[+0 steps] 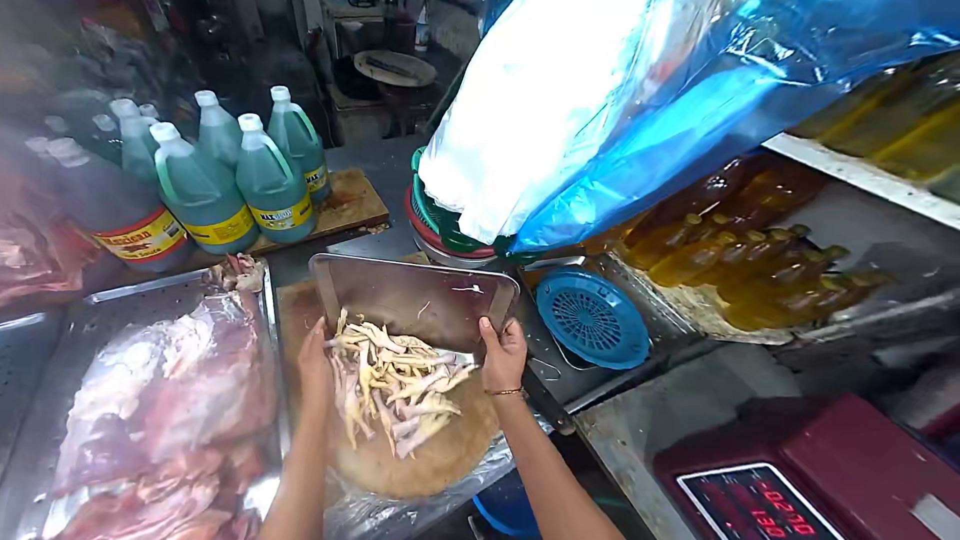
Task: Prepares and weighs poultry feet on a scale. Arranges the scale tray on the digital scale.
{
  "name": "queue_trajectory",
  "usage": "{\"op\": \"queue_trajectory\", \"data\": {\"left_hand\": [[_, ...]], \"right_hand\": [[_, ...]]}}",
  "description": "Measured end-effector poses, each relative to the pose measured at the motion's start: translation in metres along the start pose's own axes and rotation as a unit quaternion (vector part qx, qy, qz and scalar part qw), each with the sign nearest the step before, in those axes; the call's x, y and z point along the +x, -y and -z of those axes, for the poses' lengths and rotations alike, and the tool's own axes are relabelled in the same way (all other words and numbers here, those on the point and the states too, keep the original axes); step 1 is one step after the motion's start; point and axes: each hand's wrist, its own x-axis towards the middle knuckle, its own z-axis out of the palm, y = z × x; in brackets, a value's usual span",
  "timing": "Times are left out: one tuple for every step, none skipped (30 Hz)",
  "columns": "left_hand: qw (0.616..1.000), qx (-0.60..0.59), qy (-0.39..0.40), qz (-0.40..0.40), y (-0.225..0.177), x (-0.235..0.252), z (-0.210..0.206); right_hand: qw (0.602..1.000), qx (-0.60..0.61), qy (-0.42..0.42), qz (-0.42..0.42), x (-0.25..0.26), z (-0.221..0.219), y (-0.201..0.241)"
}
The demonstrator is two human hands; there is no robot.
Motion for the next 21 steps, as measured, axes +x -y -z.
{"op": "queue_trajectory", "data": {"left_hand": [[1.0,0.01,0.003,0.0,0.001,-0.002,-0.001],[1.0,0.016,0.003,0.002,0.002,-0.004,-0.001],[1.0,0.024,0.002,0.004,0.003,-0.005,-0.002],[0.999,0.039,0.006,0.006,0.004,-0.004,-0.002],[0.997,0.068,0.021,0.007,0.005,-0.003,-0.002],[0.993,0.108,0.046,0.009,0.004,-0.001,0.0],[0.985,0.156,0.074,0.012,0.002,0.002,0.001],[0.973,0.209,0.096,0.016,0.0,0.005,0.001],[0.96,0.255,0.112,0.02,-0.004,0.009,0.0],[0.948,0.291,0.125,0.022,-0.008,0.011,-0.001],[0.94,0.313,0.135,0.023,-0.012,0.013,-0.003],[0.934,0.327,0.143,0.018,-0.015,0.015,-0.004],[0.931,0.333,0.147,0.003,-0.017,0.016,-0.005],[0.933,0.33,0.142,-0.024,-0.02,0.016,-0.005],[0.939,0.311,0.13,-0.062,-0.023,0.015,-0.005],[0.95,0.274,0.112,-0.1,-0.027,0.014,-0.007],[0.963,0.22,0.097,-0.118,-0.033,0.014,-0.009],[0.975,0.157,0.092,-0.125,-0.043,0.014,-0.014],[0.982,0.101,0.107,-0.117,-0.056,0.014,-0.019],[0.983,0.061,0.144,-0.093,-0.071,0.012,-0.025],[0.978,0.043,0.193,-0.067,-0.086,0.009,-0.031]], "right_hand": [[0.999,-0.001,0.01,0.035,-0.001,0.002,0.006],[0.997,-0.008,0.02,0.071,-0.002,0.003,0.012],[0.994,-0.02,0.028,0.108,-0.004,0.004,0.017],[0.988,-0.04,0.034,0.146,-0.006,0.006,0.023],[0.98,-0.064,0.04,0.185,-0.007,0.007,0.028],[0.971,-0.081,0.045,0.22,-0.007,0.009,0.032],[0.964,-0.091,0.046,0.247,-0.006,0.01,0.038],[0.959,-0.093,0.041,0.263,-0.005,0.01,0.044],[0.959,-0.089,0.03,0.267,-0.004,0.01,0.052],[0.961,-0.079,0.013,0.264,-0.002,0.011,0.061],[0.965,-0.065,-0.005,0.255,-0.001,0.011,0.069],[0.969,-0.053,-0.021,0.242,0.001,0.012,0.077],[0.973,-0.036,-0.033,0.224,0.003,0.014,0.083],[0.978,-0.015,-0.043,0.201,0.005,0.017,0.088],[0.984,0.003,-0.052,0.173,0.007,0.021,0.09],[0.988,0.015,-0.061,0.138,0.008,0.026,0.093],[0.993,0.02,-0.07,0.097,0.009,0.032,0.094],[0.996,0.017,-0.077,0.051,0.01,0.039,0.096],[0.997,0.01,-0.082,0.006,0.01,0.046,0.097],[0.996,0.0,-0.082,-0.036,0.009,0.055,0.098],[0.994,-0.012,-0.08,-0.07,0.007,0.064,0.098]]}}
